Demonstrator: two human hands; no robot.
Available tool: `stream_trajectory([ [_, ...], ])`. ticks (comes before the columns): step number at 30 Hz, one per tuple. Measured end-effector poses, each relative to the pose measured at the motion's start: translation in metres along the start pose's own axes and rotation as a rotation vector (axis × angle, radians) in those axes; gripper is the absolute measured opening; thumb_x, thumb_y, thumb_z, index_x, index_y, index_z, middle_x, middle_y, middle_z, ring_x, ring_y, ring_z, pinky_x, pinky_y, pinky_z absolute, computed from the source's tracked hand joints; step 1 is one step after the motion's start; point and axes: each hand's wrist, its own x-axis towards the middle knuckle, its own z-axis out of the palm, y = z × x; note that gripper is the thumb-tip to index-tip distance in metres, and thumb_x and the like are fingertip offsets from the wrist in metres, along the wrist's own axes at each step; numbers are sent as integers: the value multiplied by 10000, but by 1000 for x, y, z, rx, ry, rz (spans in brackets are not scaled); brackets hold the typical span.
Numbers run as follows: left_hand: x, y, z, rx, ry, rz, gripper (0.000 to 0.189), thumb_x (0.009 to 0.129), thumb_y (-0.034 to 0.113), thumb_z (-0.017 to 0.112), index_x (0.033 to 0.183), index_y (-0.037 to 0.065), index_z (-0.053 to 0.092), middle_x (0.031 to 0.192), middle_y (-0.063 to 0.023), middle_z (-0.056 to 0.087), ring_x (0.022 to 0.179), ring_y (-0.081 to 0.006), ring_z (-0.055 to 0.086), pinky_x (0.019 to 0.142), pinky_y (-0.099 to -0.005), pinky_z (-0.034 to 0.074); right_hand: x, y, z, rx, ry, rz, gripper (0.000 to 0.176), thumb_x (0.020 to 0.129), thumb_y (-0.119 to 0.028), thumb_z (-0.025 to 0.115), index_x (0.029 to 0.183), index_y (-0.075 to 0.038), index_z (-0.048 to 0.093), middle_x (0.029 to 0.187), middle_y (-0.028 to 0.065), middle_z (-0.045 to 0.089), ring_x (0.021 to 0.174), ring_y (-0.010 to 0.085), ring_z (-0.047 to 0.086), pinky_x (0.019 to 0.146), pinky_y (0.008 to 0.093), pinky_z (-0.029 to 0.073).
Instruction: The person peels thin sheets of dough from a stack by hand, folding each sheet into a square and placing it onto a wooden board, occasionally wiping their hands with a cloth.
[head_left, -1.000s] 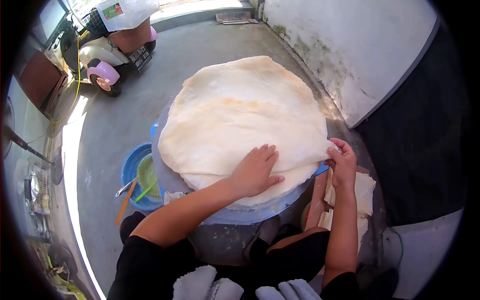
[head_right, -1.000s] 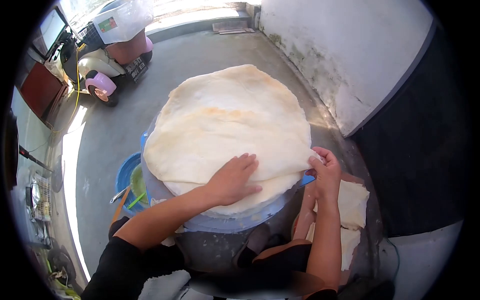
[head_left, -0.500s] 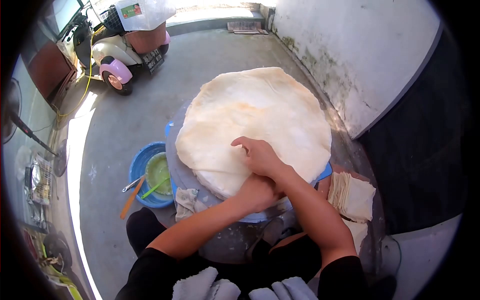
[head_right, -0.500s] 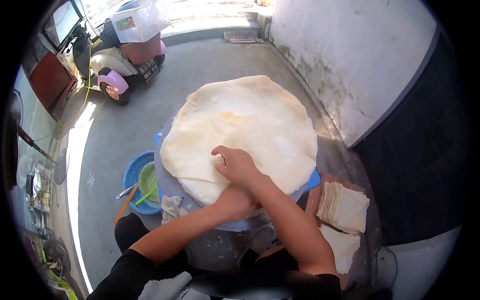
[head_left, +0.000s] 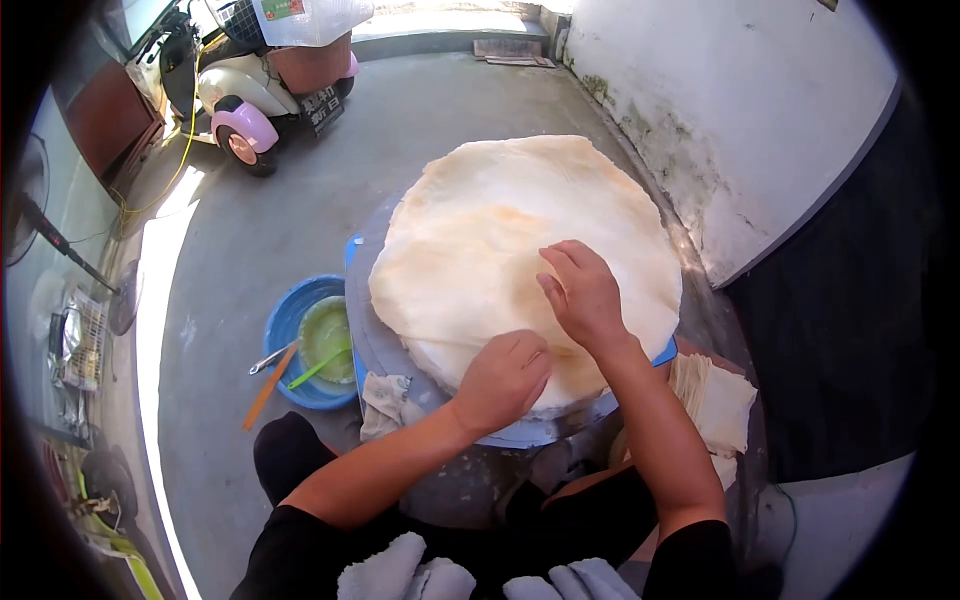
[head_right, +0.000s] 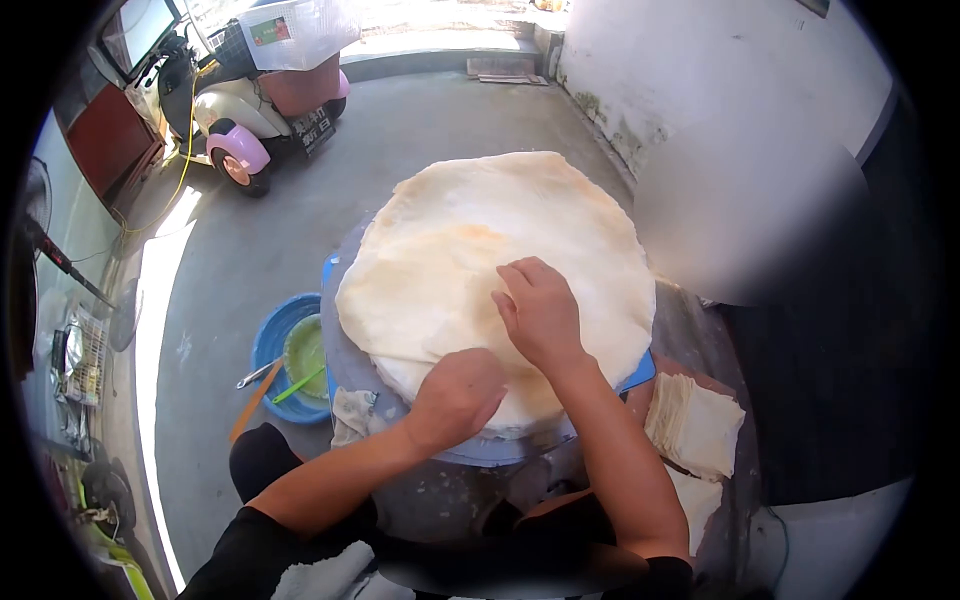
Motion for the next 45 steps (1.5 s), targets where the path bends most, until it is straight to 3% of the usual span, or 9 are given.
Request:
stream_trajectory([
  [2, 4, -13, 2, 125, 103, 26, 301, 795, 101, 685, 1076, 2, 645, 1046, -134, 667, 1010, -297, 641, 854, -421, 501, -8, 17, 20, -155, 22, 8, 555, 924, -288, 663, 1392, -25, 522, 1352, 191, 580, 1300, 336, 519, 1076, 448, 410],
  [5, -7, -25, -5, 251, -206, -163, 346, 751, 67, 687, 1089, 5, 648, 1042, -124, 670, 1008, -280, 641, 841, -407, 502, -15, 28, 39, -147, -354, 196, 784, 969, -486, 527, 1547, -15, 285, 1633, 182, 236, 1515, 354, 196, 1214, 513, 191],
  [12, -43, -18, -53, 112, 9, -277, 198, 851, 93, 681, 1034, 27, 648, 992, -91, 667, 929, -235, 635, 794, -357, 504, -14, 8, 20, -215, -292, 143, 753, 975, -497, 528, 1561, -81, 302, 1638, 179, 226, 1515, 364, 192, 1215, 526, 178],
  [14, -68, -23, -65, -524, 137, -1140, 190, 934, 191, 670, 1056, 49, 638, 999, -62, 647, 914, -190, 612, 790, -335, 499, -23, -9, 22, -66, -377, 185, 759, 972, -522, 522, 1571, -115, 296, 1644, 181, 205, 1521, 370, 171, 1219, 533, 155],
  [17, -92, -52, -64, -1090, 569, -1445, 298, 959, 329, 679, 1092, 69, 621, 1016, -41, 617, 900, -167, 584, 781, -321, 487, -38, -18, 36, -181, -443, 124, 775, 967, -542, 517, 1574, -115, 291, 1645, 188, 196, 1523, 374, 158, 1219, 540, 141],
  [20, -95, -86, -60, -1322, 670, -1508, 381, 935, 415, 702, 1114, 91, 613, 1036, -45, 605, 881, -187, 574, 755, -312, 475, -34, -20, 32, -181, -482, 145, 789, 963, -561, 511, 1577, -119, 285, 1648, 187, 188, 1526, 369, 153, 1218, 537, 141],
  [33, -45, -73, -69, -946, 972, -1126, 184, 933, 185, 713, 1050, 71, 628, 893, 20, 633, 767, -77, 569, 676, -235, 457, -73, -101, 30, -38, -332, 19, 710, 906, -435, 652, 1491, -97, 433, 1549, 193, 386, 1459, 363, 322, 1187, 548, 226],
  [37, 19, -50, -62, -572, 583, -658, 165, 916, 127, 716, 988, 4, 633, 862, -34, 664, 720, -95, 612, 675, -239, 506, -84, -104, 44, -61, -288, 13, 718, 904, -432, 648, 1474, -46, 444, 1532, 207, 409, 1446, 368, 346, 1189, 565, 210],
  [45, 63, -27, 24, -102, -236, -375, 224, 795, 162, 732, 954, 29, 648, 907, -128, 666, 895, -284, 673, 779, -388, 548, -83, -98, 50, 271, -144, 57, 576, 786, -259, 767, 1252, 22, 577, 1264, 231, 586, 1216, 409, 528, 1042, 520, 385],
])
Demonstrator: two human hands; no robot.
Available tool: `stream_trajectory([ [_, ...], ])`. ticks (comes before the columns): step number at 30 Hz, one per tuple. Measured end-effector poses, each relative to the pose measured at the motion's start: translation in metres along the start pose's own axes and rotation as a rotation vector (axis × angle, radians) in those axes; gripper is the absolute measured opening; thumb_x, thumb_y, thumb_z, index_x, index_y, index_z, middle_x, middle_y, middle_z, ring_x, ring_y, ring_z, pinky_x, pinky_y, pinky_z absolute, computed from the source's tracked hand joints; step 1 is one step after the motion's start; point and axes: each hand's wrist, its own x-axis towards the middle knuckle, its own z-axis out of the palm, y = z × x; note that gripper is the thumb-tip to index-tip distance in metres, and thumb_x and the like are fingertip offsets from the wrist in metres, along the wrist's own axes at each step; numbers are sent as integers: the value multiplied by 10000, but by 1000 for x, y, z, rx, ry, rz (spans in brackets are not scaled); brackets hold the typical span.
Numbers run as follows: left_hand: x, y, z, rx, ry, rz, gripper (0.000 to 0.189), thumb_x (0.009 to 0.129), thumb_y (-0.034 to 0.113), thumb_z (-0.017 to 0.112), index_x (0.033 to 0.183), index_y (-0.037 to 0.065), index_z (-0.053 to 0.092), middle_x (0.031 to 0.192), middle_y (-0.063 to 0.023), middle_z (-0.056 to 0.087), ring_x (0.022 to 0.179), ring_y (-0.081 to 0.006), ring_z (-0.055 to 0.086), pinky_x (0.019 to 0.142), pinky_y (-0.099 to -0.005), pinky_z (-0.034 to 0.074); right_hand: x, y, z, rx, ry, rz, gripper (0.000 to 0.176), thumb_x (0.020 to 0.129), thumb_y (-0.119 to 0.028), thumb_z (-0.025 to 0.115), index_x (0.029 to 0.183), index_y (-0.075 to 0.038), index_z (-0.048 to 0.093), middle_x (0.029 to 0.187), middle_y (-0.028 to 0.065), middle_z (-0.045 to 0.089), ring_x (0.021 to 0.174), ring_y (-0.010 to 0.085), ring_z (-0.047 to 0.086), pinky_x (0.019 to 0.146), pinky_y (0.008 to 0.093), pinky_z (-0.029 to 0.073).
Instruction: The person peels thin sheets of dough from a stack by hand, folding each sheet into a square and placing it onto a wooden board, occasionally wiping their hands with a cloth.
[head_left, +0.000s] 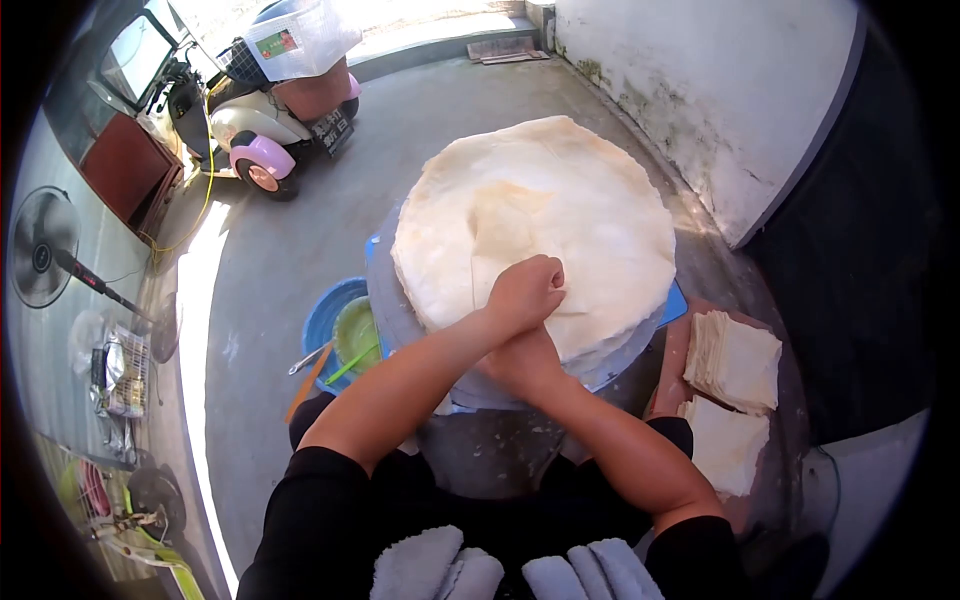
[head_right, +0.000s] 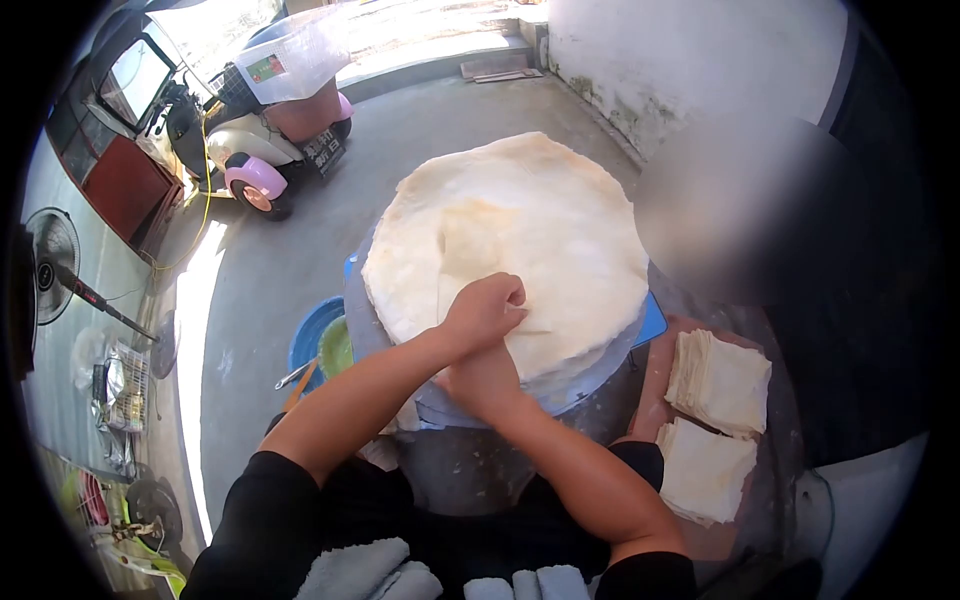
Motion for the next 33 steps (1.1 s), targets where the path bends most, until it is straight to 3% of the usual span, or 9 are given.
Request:
stream_trajectory([
  [3, -4, -7, -1, 135, -207, 121, 243, 833, 190, 730, 1013, 35, 674, 970, -135, 688, 938, -274, 684, 818, -390, 549, -7, 4, 1, -77, 72, -35, 453, 755, -201, 769, 1131, 9, 631, 1127, 208, 637, 1096, 380, 589, 943, 473, 455],
  [5, -8, -9, -12, -352, -235, -173, 256, 887, 191, 703, 1098, 48, 690, 1037, -134, 703, 981, -252, 687, 847, -375, 554, -9, 0, -13, -222, 112, -113, 357, 750, -184, 759, 1044, -1, 669, 1049, 185, 664, 1031, 353, 622, 888, 445, 488],
  [7, -10, -24, -20, -417, -186, -180, 253, 931, 155, 660, 1161, 52, 687, 1078, -120, 712, 1004, -213, 685, 869, -358, 555, -7, -3, -38, -77, 173, -132, 137, 745, -142, 737, 819, -44, 676, 826, 117, 655, 864, 299, 637, 748, 419, 506],
  [10, -10, -40, -34, -173, 289, -17, 213, 896, 46, 646, 1107, 40, 674, 1079, -114, 693, 1005, -225, 677, 866, -356, 552, 10, 10, -67, -134, 358, -19, 63, 764, -74, 707, 743, -53, 652, 738, 86, 610, 770, 295, 624, 714, 416, 506],
  [13, 2, -61, -45, 44, 556, 150, 220, 852, -21, 631, 1062, 39, 655, 1095, -116, 668, 1030, -279, 659, 904, -362, 536, 22, 47, -65, -200, 347, 125, 52, 775, -114, 693, 759, -73, 664, 756, 101, 622, 774, 302, 613, 703, 430, 500],
  [20, 18, -69, -44, 269, 411, 244, 461, 847, 27, 664, 1301, 66, 595, 1406, -154, 538, 1321, -349, 500, 1076, -416, 441, 21, 62, -65, -235, 161, 333, 130, 793, -174, 715, 820, -53, 674, 830, 114, 650, 857, 316, 637, 763, 435, 531],
  [23, 7, -45, -43, 198, 369, 280, 443, 851, 58, 681, 1286, 66, 600, 1411, -165, 526, 1316, -359, 497, 1069, -423, 445, 19, 54, -78, -279, 186, 432, 197, 795, -212, 739, 887, -53, 667, 886, 132, 655, 884, 323, 649, 775, 443, 538],
  [26, -20, -27, -34, 91, 74, 256, 440, 849, 225, 738, 1244, 71, 619, 1304, -145, 605, 1198, -340, 585, 978, -418, 510, 21, 56, -79, -245, 111, 516, 269, 792, -231, 759, 963, -54, 648, 924, 146, 654, 913, 334, 664, 785, 450, 545],
  [33, -37, -25, -13, 124, -66, 217, 432, 831, 209, 744, 1223, 74, 623, 1263, -124, 621, 1169, -312, 601, 940, -407, 531, 28, 70, -70, -209, 78, 560, 310, 798, -178, 759, 1064, -54, 658, 921, 141, 706, 902, 344, 684, 795, 431, 534],
])
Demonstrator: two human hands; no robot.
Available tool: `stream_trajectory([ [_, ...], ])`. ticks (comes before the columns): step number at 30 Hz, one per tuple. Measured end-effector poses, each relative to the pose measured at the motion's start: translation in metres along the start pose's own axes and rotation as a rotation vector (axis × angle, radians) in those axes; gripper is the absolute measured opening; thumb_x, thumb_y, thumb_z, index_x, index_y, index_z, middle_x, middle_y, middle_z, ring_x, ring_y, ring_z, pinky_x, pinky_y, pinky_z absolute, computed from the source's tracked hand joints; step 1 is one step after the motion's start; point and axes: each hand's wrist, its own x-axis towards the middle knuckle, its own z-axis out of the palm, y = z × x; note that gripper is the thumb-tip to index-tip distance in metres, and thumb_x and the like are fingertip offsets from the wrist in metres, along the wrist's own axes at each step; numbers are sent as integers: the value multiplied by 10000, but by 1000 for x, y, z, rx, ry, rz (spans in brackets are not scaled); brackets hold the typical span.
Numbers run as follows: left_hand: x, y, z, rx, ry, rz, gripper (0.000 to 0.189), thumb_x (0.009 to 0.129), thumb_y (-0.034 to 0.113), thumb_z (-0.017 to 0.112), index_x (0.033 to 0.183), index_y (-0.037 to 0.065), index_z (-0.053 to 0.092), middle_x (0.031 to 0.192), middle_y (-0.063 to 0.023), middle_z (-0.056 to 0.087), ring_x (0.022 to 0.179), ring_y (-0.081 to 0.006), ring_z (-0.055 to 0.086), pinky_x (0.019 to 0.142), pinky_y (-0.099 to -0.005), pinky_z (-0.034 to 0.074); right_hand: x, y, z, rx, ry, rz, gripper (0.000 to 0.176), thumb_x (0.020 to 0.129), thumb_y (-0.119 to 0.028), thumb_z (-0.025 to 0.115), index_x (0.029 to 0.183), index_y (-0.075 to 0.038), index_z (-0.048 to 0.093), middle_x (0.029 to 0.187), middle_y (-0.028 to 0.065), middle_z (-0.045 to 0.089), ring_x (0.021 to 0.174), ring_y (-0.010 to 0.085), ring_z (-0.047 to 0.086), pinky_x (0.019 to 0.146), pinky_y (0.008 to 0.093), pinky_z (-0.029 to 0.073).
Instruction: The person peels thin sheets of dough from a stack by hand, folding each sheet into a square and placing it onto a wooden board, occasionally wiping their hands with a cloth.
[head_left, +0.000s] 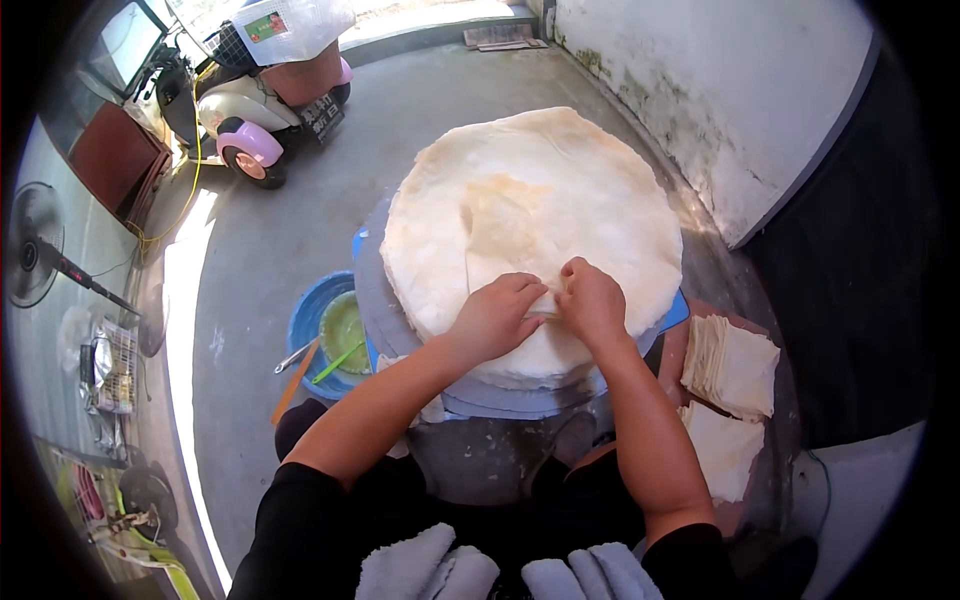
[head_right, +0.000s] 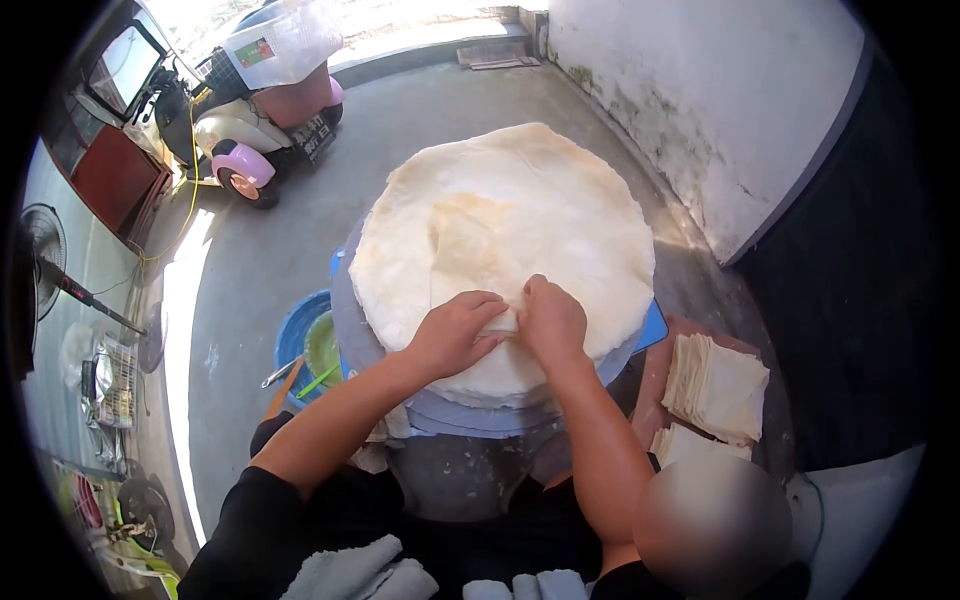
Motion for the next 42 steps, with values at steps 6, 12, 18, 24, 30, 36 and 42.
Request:
stream_trajectory([
  [6, 2, 11, -3, 24, 42, -29, 507, 804, 193, 759, 1262, 69, 581, 1266, -122, 613, 1166, -316, 600, 950, -401, 522, 3, -1, 0, 288, 79, 57, 248, 786, -92, 703, 1025, -44, 658, 741, 96, 677, 723, 277, 674, 692, 382, 529],
  [12, 12, 22, 3, 126, 126, -106, 582, 783, 209, 775, 1288, 48, 534, 1222, -141, 613, 1124, -321, 611, 905, -405, 529, 3, -5, -3, 739, 46, 81, 218, 806, -36, 678, 1019, -4, 643, 724, 24, 615, 656, 118, 589, 619, 280, 485],
  [18, 15, 26, 7, 168, 240, -157, 554, 779, 175, 741, 1272, 24, 538, 1110, -122, 618, 1015, -282, 640, 820, -377, 544, 5, -10, -5, 1105, -13, 84, 256, 857, 2, 670, 1107, 18, 618, 797, 5, 616, 710, 84, 583, 650, 236, 494],
  [24, 12, 20, 13, 122, 243, -191, 508, 791, 37, 632, 1294, 52, 559, 1164, -137, 661, 1009, -316, 664, 815, -415, 553, 2, -16, -4, 1190, -47, 65, 276, 871, -1, 659, 1143, 25, 614, 835, 22, 645, 742, 93, 611, 678, 235, 509],
  [30, 2, -4, -12, -590, 594, -426, 272, 988, 96, 529, 1228, 25, 634, 1024, -123, 719, 939, -214, 677, 845, -332, 512, 0, -6, -3, 944, 14, 12, 267, 867, -88, 668, 1124, -14, 665, 865, 66, 685, 782, 158, 675, 700, 292, 537],
  [36, -29, -37, -54, -1476, 1087, -698, 401, 1030, 108, 446, 1396, -54, 430, 1396, -195, 544, 1261, -322, 567, 1096, -450, 455, -16, -24, 6, 159, 8, -409, 237, 773, -155, 762, 1000, -90, 736, 970, 87, 674, 1022, 277, 627, 852, 404, 520],
  [42, -62, -58, -37, -1572, 1164, -710, 408, 1023, 74, 433, 1410, -50, 405, 1444, -203, 487, 1315, -345, 511, 1123, -470, 426, -10, -19, 19, 311, 53, -287, 105, 794, -136, 744, 879, -74, 741, 909, 93, 680, 885, 259, 647, 782, 383, 521],
])
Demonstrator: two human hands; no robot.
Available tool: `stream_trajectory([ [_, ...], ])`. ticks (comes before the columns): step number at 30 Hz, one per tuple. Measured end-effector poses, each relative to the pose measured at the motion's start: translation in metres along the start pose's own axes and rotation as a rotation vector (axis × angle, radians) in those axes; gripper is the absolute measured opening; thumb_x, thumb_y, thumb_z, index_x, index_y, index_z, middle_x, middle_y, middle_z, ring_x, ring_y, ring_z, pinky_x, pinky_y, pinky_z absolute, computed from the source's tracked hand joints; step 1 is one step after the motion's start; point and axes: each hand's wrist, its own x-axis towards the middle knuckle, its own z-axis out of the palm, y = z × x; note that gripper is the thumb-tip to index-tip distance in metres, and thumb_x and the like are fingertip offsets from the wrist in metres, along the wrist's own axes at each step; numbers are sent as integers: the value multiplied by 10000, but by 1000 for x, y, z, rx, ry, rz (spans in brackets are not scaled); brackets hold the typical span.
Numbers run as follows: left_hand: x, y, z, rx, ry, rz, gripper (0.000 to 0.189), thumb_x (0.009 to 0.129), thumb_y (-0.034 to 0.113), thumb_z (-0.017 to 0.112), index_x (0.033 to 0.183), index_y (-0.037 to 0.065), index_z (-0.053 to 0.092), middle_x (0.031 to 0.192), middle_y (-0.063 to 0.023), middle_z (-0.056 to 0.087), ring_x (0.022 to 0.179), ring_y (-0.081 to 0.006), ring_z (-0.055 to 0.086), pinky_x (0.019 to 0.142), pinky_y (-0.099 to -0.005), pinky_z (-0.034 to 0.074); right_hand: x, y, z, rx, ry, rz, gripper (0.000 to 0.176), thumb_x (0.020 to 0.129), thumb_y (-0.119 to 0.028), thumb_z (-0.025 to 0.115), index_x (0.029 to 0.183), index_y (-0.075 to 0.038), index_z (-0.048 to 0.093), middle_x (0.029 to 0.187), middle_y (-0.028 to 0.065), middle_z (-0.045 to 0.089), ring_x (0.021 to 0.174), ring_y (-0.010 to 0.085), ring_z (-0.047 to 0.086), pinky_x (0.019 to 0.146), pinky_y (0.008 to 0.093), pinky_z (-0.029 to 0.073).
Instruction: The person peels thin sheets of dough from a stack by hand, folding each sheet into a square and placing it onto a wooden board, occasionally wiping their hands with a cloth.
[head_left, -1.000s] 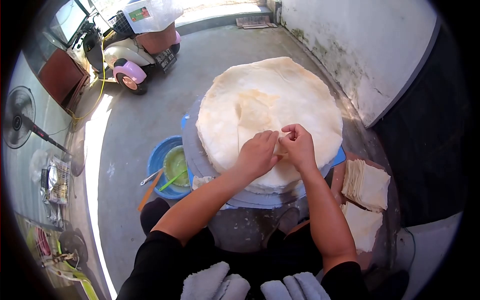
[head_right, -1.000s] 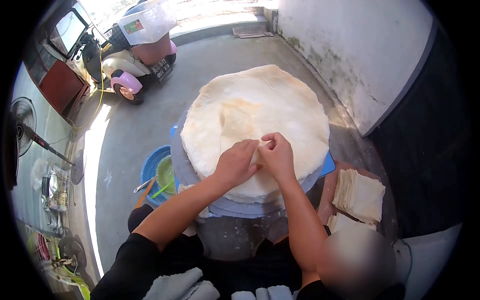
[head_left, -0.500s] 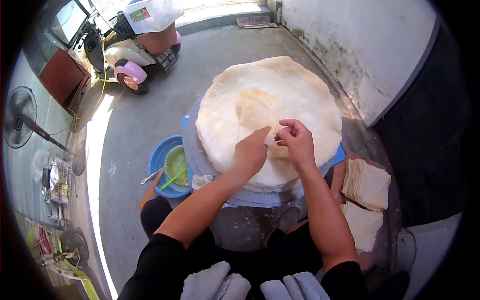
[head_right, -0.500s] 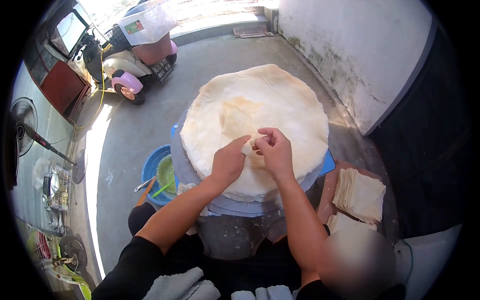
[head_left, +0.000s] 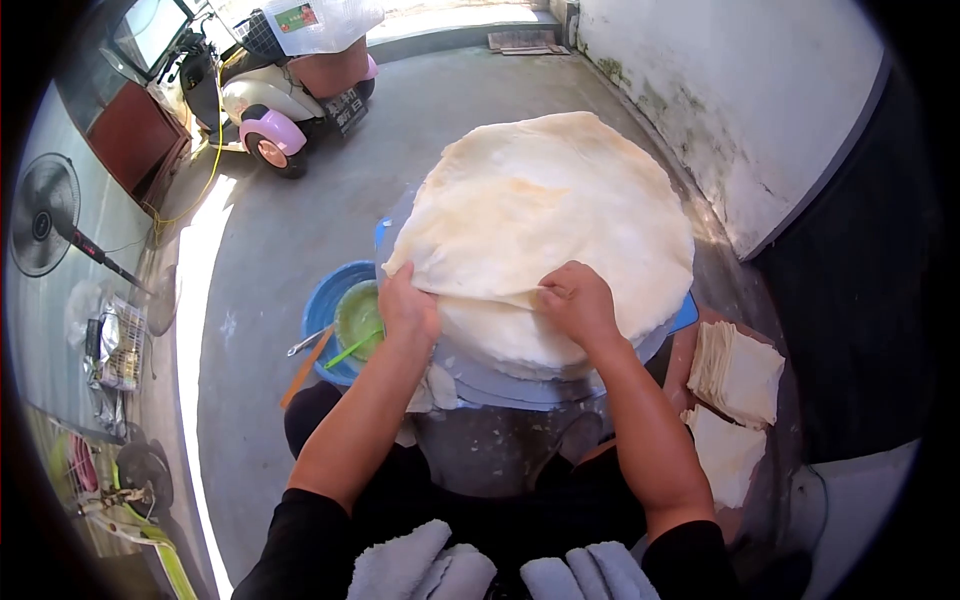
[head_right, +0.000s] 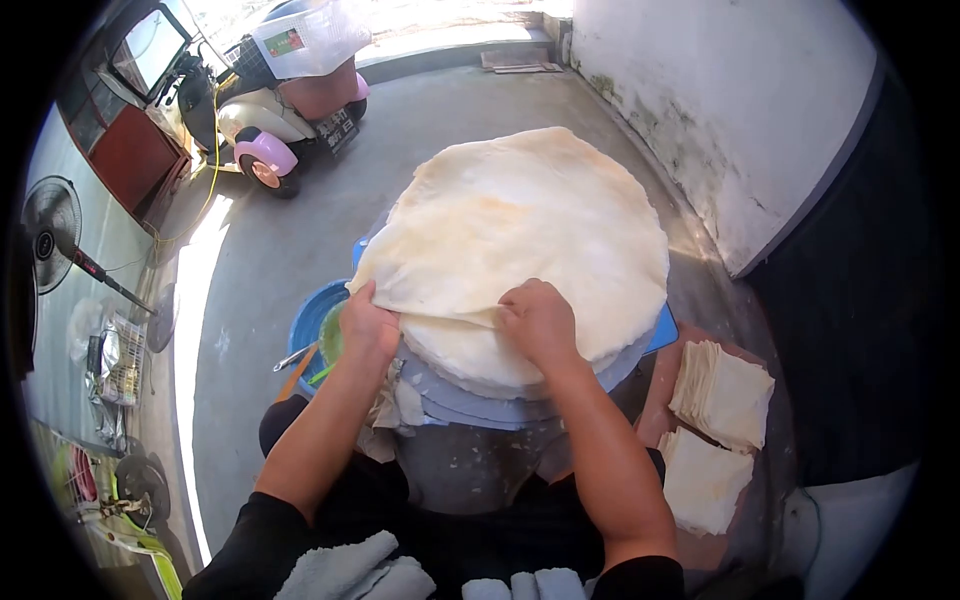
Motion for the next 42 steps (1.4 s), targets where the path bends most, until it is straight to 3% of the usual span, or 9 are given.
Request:
stream_trajectory([
  [4, 0, -4, -11, -104, 27, -21, 403, 1016, 48, 438, 1402, -60, 401, 1444, -214, 476, 1307, -360, 513, 1128, -471, 420, 4, 19, -35, 614, 442, 316, 118, 891, -100, 640, 835, 0, 664, 708, 2, 631, 674, 80, 569, 639, 228, 451],
  [7, -6, -2, -7, -100, 92, -20, 399, 1004, 26, 440, 1391, -65, 409, 1433, -221, 481, 1314, -365, 504, 1129, -475, 419, -13, 54, -75, 1156, 675, 471, 270, 856, -9, 566, 1124, 2, 587, 1043, 72, 658, 939, 163, 655, 839, 298, 532],
  [13, -12, 1, -8, -53, 108, -21, 408, 930, -28, 469, 1336, -54, 443, 1367, -203, 519, 1288, -357, 518, 1117, -467, 430, -48, 58, -101, 793, 1177, 585, 410, 853, 21, 566, 1262, 52, 557, 1194, 129, 618, 1127, 199, 604, 978, 289, 459],
  [20, -23, 11, 6, -30, 22, -23, 445, 942, -35, 430, 1383, -54, 377, 1444, -219, 465, 1329, -350, 497, 1139, -469, 421, -16, -62, -41, 175, -5, -6, 421, 819, -117, 732, 1209, -3, 624, 1143, 140, 652, 1029, 251, 651, 839, 350, 542],
  [23, -33, 21, 14, -33, -27, -22, 428, 969, -12, 428, 1392, -59, 382, 1436, -214, 480, 1316, -334, 513, 1134, -454, 425, 1, -118, 10, -313, -147, -194, 784, 712, -304, 840, 1348, 16, 510, 1191, 172, 585, 1074, 323, 618, 855, 408, 548],
  [29, -37, 46, 22, 38, -168, -59, 459, 1006, 54, 452, 1450, -38, 381, 1404, -193, 521, 1276, -298, 547, 1082, -410, 449, 59, -139, 63, -463, -363, -117, 502, 786, -174, 684, 1247, 7, 604, 878, 202, 682, 890, 341, 688, 726, 462, 553],
  [34, -40, 54, 26, 18, -87, 48, 430, 1009, 112, 498, 1406, -34, 424, 1340, -208, 562, 1195, -280, 604, 1040, -410, 489, 119, -110, 36, -228, -71, -269, 178, 811, -101, 568, 858, -6, 710, 876, 256, 695, 822, 382, 689, 723, 503, 543],
  [37, -50, 44, 11, 154, -256, -255, 346, 1026, 183, 496, 1301, -25, 514, 1258, -211, 606, 1056, -267, 662, 931, -392, 554, 167, -126, -31, 495, -71, 179, 242, 879, -91, 529, 965, 53, 703, 838, 151, 703, 634, 260, 691, 500, 357, 549],
  [42, -86, 15, 13, 324, -588, -676, 436, 1051, 290, 480, 1330, -43, 508, 1315, -238, 578, 1132, -296, 637, 981, -418, 534, 192, -175, -166, 958, 396, 171, 268, 1009, -185, 538, 1191, -1, 606, 1071, 138, 683, 870, 246, 699, 731, 384, 618],
])
